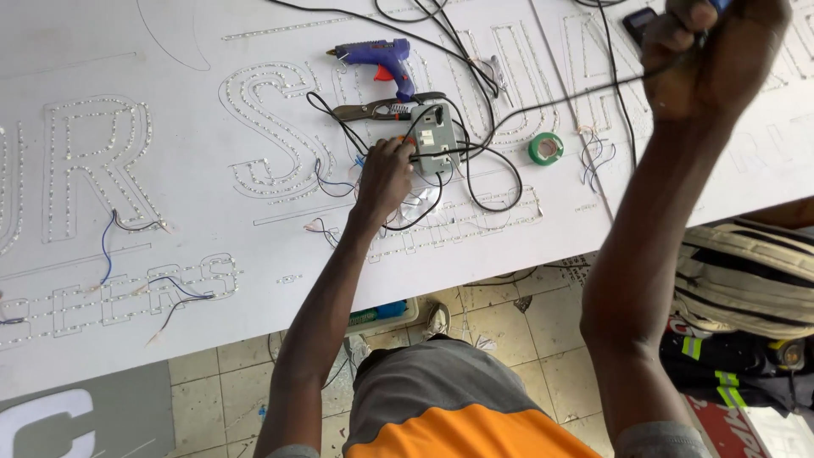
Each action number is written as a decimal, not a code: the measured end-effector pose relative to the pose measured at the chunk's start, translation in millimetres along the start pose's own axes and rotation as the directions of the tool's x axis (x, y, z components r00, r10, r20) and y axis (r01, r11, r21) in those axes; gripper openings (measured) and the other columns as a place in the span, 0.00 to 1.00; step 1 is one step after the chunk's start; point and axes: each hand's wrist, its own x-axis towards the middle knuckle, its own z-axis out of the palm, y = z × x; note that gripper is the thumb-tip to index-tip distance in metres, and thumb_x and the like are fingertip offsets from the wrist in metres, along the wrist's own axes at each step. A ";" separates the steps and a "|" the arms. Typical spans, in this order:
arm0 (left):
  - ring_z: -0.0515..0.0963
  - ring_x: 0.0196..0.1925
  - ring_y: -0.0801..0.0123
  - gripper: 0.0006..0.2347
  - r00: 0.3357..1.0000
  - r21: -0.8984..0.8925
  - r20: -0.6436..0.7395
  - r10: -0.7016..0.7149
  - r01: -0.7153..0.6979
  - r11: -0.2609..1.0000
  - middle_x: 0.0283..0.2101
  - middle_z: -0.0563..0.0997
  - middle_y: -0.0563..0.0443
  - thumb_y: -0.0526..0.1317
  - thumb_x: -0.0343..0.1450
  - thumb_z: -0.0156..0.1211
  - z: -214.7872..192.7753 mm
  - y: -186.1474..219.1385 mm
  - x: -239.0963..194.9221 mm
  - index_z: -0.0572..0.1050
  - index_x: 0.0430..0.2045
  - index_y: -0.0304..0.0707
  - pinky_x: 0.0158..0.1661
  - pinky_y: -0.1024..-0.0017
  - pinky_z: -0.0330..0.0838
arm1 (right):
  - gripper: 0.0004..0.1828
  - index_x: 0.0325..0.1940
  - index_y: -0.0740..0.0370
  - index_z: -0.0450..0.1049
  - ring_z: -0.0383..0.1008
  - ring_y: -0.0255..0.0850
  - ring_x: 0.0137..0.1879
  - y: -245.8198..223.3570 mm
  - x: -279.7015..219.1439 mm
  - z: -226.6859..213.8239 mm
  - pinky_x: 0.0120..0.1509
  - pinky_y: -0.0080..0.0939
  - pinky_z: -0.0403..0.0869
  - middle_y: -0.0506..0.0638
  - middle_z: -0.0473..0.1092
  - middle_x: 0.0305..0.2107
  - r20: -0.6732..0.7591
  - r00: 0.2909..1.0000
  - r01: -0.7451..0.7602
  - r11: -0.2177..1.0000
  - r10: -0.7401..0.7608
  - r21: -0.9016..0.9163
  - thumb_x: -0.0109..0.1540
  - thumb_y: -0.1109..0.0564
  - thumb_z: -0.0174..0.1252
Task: Soldering electrical connections on LED strips for a sign assembly and organizing components.
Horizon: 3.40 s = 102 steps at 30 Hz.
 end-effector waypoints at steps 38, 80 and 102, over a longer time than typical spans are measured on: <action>0.89 0.51 0.37 0.10 0.974 -0.195 0.091 -0.206 0.220 0.956 0.43 0.87 0.38 0.39 0.85 0.60 -67.1 -158.3 -15.3 0.85 0.52 0.35 0.54 0.39 0.80 | 0.16 0.64 0.60 0.59 0.82 0.37 0.44 363.4 -55.1 19.1 0.46 0.39 0.91 0.54 0.78 0.45 -0.020 0.996 0.071 0.872 -0.092 -0.485 0.77 0.62 0.57; 0.86 0.44 0.65 0.25 0.570 -0.771 -0.588 -0.574 -0.179 0.612 0.39 0.87 0.48 0.60 0.83 0.50 -197.9 17.2 -32.5 0.84 0.48 0.35 0.45 0.69 0.81 | 0.11 0.56 0.56 0.71 0.88 0.45 0.52 294.1 4.6 183.8 0.42 0.39 0.85 0.55 0.74 0.56 0.239 0.966 0.221 0.806 -0.102 -0.549 0.74 0.69 0.54; 0.81 0.33 0.68 0.18 0.870 -0.858 -0.179 -0.460 0.090 0.506 0.37 0.75 0.52 0.51 0.86 0.45 -231.8 -29.2 -51.0 0.68 0.61 0.35 0.35 0.68 0.81 | 0.72 0.91 0.57 0.36 0.65 0.70 0.78 363.9 -69.4 -42.5 0.73 0.76 0.67 0.64 0.56 0.84 -0.331 0.935 -0.347 -0.139 -0.127 -0.927 0.57 0.37 0.76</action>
